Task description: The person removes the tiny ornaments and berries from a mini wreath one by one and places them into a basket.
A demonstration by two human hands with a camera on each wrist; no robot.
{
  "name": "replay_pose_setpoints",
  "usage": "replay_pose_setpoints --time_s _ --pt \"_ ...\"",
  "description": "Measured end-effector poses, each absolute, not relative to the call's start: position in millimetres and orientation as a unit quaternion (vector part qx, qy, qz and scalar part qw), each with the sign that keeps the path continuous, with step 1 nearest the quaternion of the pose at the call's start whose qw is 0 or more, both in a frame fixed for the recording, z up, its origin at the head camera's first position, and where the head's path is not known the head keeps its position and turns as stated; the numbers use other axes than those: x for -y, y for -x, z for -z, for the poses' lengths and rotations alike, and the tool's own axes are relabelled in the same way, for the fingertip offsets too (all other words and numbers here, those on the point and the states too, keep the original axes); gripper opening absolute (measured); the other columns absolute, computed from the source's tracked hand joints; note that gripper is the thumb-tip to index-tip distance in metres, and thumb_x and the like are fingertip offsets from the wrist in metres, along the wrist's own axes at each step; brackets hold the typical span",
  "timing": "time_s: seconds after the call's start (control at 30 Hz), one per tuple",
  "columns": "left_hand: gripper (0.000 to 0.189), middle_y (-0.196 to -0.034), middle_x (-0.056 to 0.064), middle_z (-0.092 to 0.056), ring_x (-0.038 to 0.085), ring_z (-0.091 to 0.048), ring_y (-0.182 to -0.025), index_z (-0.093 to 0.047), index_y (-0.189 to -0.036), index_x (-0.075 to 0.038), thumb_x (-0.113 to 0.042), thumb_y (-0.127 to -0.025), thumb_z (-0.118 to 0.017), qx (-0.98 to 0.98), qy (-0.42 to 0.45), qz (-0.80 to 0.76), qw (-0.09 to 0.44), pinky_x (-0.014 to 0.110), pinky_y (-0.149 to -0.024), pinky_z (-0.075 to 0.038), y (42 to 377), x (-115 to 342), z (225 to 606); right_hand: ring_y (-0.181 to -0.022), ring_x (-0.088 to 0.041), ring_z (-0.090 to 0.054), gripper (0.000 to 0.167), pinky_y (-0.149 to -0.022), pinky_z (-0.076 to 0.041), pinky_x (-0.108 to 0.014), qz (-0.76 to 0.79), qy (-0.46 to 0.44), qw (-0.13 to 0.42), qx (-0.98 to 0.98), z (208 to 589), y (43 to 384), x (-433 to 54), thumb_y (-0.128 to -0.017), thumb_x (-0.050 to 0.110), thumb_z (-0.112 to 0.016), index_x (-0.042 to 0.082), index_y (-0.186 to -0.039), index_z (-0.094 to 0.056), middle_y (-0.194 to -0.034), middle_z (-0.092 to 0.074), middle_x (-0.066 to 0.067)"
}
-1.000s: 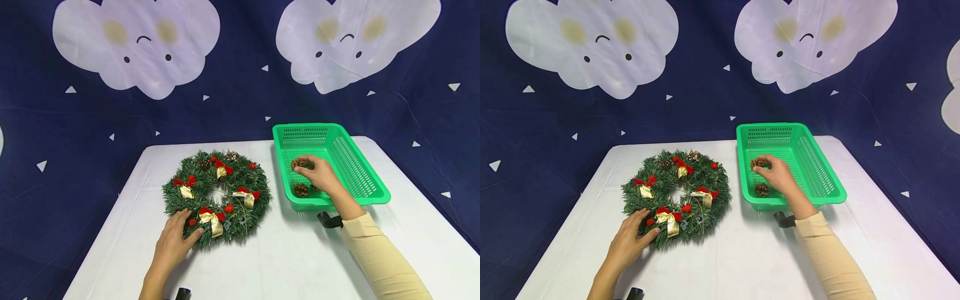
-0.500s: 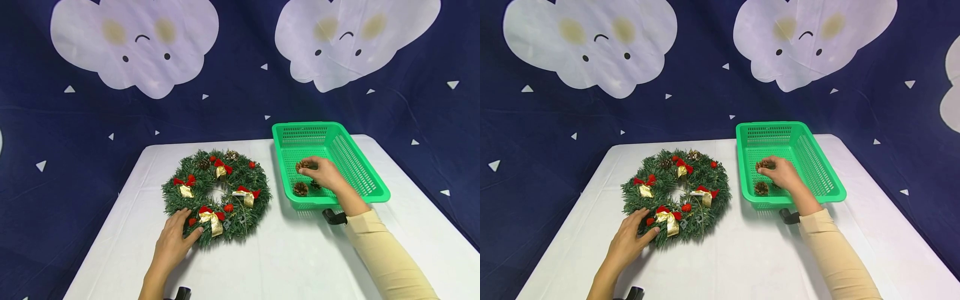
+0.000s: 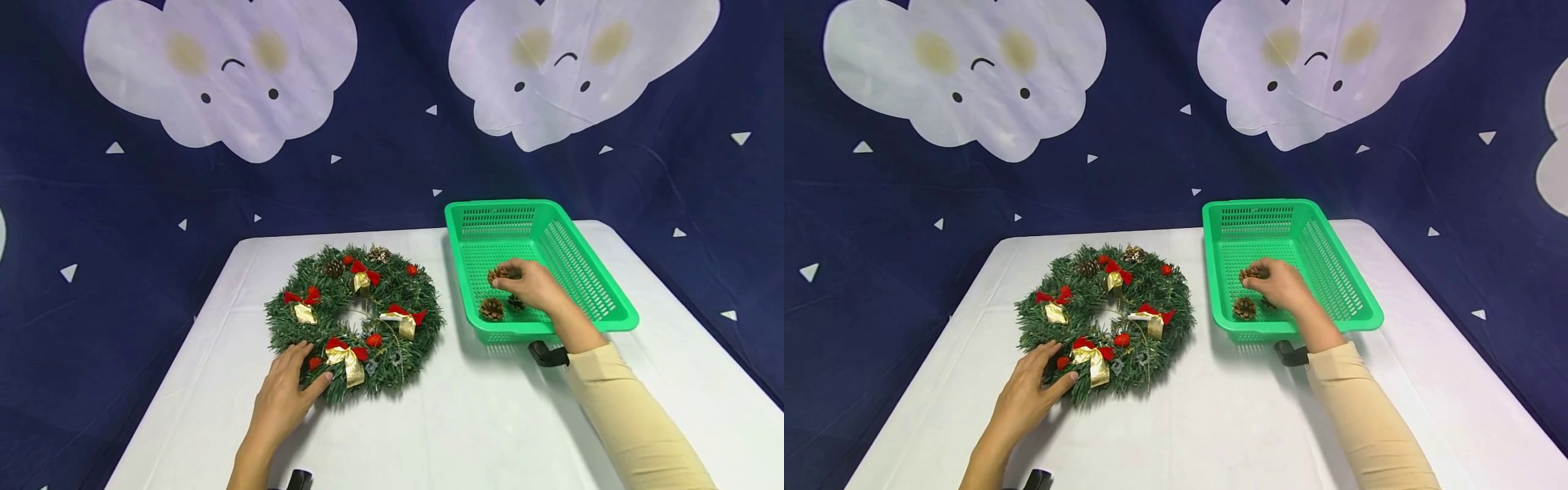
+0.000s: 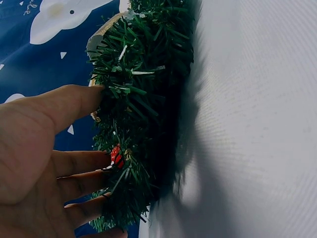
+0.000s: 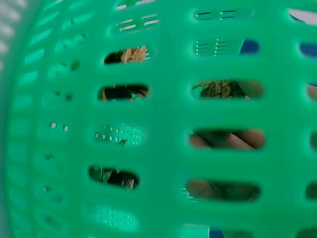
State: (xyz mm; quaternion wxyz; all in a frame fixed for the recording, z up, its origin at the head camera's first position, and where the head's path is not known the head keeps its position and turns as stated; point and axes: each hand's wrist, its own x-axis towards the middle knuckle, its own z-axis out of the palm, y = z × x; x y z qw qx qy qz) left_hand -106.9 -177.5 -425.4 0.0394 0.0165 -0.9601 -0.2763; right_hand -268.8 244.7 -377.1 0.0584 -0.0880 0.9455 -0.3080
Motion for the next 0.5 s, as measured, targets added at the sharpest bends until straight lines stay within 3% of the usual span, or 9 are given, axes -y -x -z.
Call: replay_pose_setpoints --time_s 0.27,0.5 --pt "0.070 -0.149 0.015 -0.038 0.036 -0.031 -0.139 -0.043 -0.141 -0.008 -0.045 -0.086 -0.065 0.960 -0.016 0.276 0.046 0.061 -0.107 -0.032 107.4 177.5 425.9 -0.112 -0.043 -0.055 0.057 -0.083 -0.050 -0.051 0.282 0.087 0.063 -0.954 376.2 271.6 -249.5 -0.091 0.037 -0.061 0.004 -0.135 -0.049 -0.130 -0.055 -0.025" --pt "0.070 -0.149 0.015 -0.038 0.036 -0.031 -0.138 -0.043 -0.141 -0.008 -0.044 -0.085 -0.065 0.960 -0.016 0.277 0.048 0.061 -0.107 -0.032 107.0 177.2 426.5 -0.113 -0.043 -0.055 0.054 -0.087 -0.048 -0.052 0.270 0.086 0.067 -0.957 378.2 273.1 -249.3 -0.090 0.035 -0.062 0.002 -0.132 -0.052 -0.127 -0.057 -0.024"
